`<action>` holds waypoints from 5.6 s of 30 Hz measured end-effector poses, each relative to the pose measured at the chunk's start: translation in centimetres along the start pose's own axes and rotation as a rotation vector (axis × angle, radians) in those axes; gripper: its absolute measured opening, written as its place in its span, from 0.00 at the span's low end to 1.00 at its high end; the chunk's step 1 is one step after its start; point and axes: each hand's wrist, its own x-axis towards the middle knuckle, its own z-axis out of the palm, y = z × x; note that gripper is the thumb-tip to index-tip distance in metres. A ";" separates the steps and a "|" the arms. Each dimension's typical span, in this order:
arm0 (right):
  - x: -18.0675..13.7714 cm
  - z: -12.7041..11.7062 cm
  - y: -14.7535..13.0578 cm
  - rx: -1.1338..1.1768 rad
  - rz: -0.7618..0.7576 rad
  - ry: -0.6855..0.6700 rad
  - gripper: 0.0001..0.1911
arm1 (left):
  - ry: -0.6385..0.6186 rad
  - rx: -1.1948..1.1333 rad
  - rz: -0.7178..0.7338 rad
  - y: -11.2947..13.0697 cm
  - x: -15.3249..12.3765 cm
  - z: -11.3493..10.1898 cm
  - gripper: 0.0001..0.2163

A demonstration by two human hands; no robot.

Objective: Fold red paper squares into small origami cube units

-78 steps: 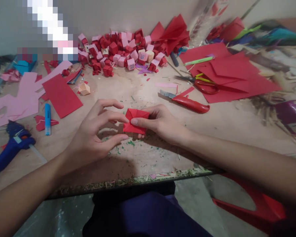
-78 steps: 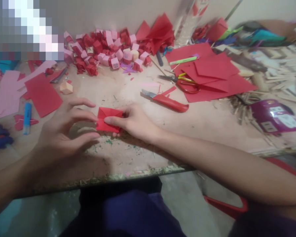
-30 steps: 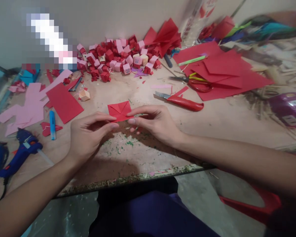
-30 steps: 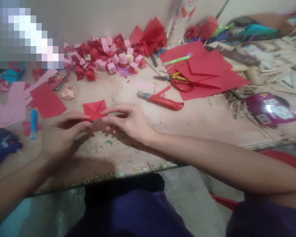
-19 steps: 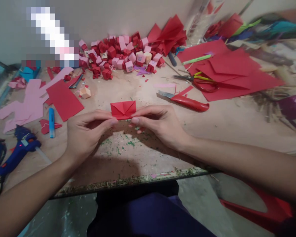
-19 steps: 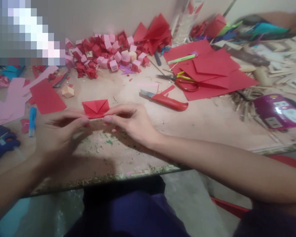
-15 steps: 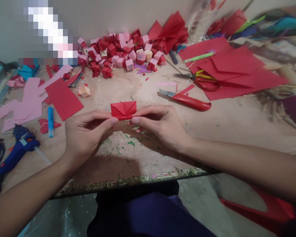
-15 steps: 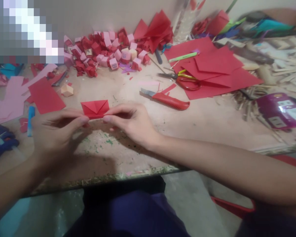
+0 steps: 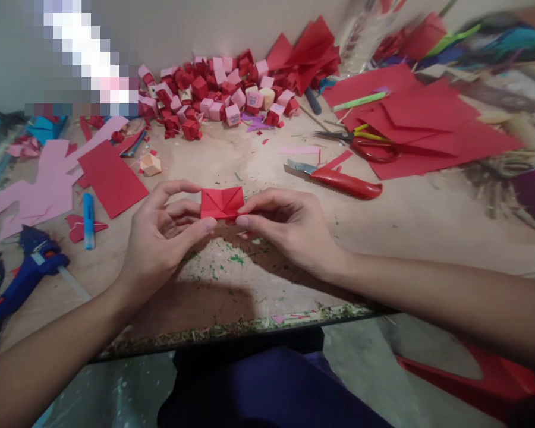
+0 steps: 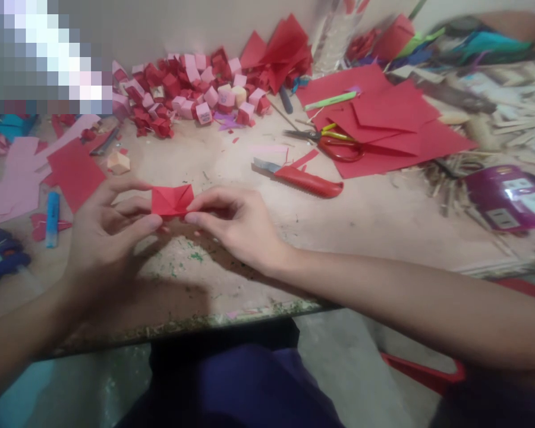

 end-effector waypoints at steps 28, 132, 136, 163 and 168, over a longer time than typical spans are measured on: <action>0.2 -0.2 0.1 0.103 0.200 -0.202 0.09 | -0.037 0.277 0.101 0.4 -0.3 0.1 0.04; 0.3 -0.6 0.3 -0.055 0.227 -0.308 0.12 | -0.363 0.243 -0.110 -0.2 0.4 -0.1 0.08; 0.4 -0.5 0.3 -0.031 0.260 -0.292 0.12 | -0.344 0.201 -0.124 0.6 0.4 0.3 0.08; 0.7 -0.6 0.6 0.061 0.228 -0.308 0.06 | -0.264 0.191 -0.121 0.8 0.2 0.4 0.10; 0.6 -0.5 0.5 0.023 0.236 -0.313 0.08 | -0.259 0.217 -0.110 0.6 0.2 0.2 0.11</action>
